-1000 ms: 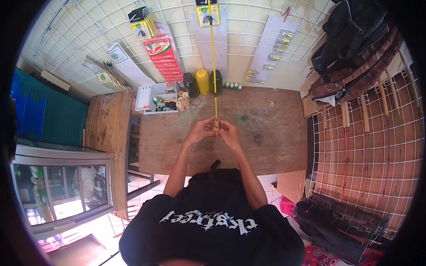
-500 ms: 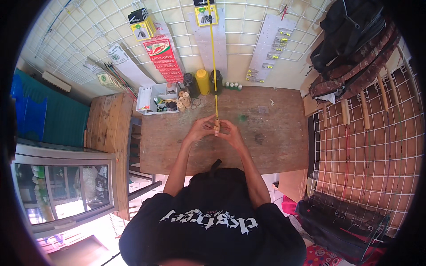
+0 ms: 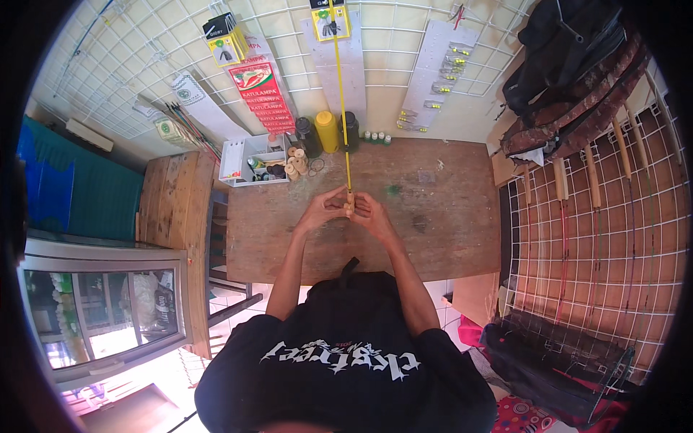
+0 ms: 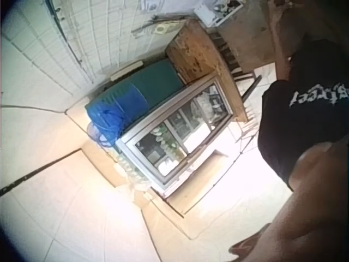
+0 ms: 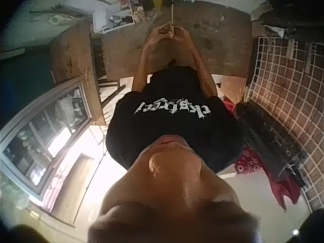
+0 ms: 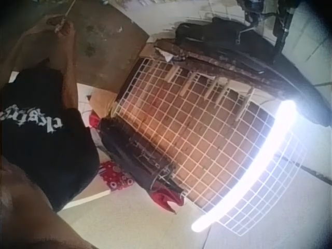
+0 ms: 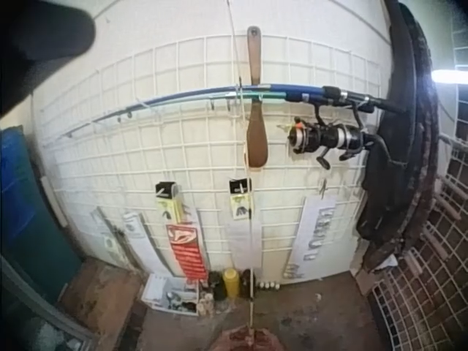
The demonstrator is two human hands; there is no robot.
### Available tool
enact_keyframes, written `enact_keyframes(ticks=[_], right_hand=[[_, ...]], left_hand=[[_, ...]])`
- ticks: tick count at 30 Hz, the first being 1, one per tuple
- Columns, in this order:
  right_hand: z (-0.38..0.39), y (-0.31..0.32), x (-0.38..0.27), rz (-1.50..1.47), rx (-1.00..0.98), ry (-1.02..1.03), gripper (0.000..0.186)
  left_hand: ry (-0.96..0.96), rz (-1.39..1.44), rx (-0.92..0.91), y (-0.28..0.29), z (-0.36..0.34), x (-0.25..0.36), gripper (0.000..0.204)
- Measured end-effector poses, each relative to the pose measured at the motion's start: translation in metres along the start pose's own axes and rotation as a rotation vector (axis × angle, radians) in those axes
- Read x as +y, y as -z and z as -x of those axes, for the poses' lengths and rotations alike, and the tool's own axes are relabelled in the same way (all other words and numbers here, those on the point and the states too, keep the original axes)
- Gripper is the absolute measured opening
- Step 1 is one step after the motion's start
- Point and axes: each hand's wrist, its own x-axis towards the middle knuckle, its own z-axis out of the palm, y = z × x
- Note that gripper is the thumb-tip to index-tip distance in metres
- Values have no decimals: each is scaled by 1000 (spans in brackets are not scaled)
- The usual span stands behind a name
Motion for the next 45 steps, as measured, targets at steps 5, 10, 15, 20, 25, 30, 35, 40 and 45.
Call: enact_keyframes(ticks=[5, 10, 15, 20, 25, 30, 35, 40, 45], right_hand=[[4, -1, -7, -45, -40, -8, 48], [2, 4, -3, -52, -59, -24, 47], [1, 2, -3, 10, -75, -34, 48], [4, 3, -4, -16, -65, 13, 49], [2, 2, -2, 31, -34, 20, 49], [3, 0, -8, 79, -12, 56, 49], [2, -2, -7, 135, 27, 76, 49], [2, -3, -3, 222, 40, 80, 49], [2, -2, 0, 185, 16, 82, 50]], left_hand=[[-38, 286, 106, -7, 6, -16, 55], [-26, 459, 219, -13, 4, -35, 46], [-59, 497, 385, -18, -2, -56, 32], [-117, 116, 190, -9, 0, -59, 24], [-177, -207, 316, -14, 6, -54, 21], [-239, -156, 357, -34, 25, -49, 29], [-16, -66, 232, -45, 38, -50, 38], [-95, 109, 180, -58, 44, -53, 43], [-97, 314, 196, -67, 48, -53, 47]])
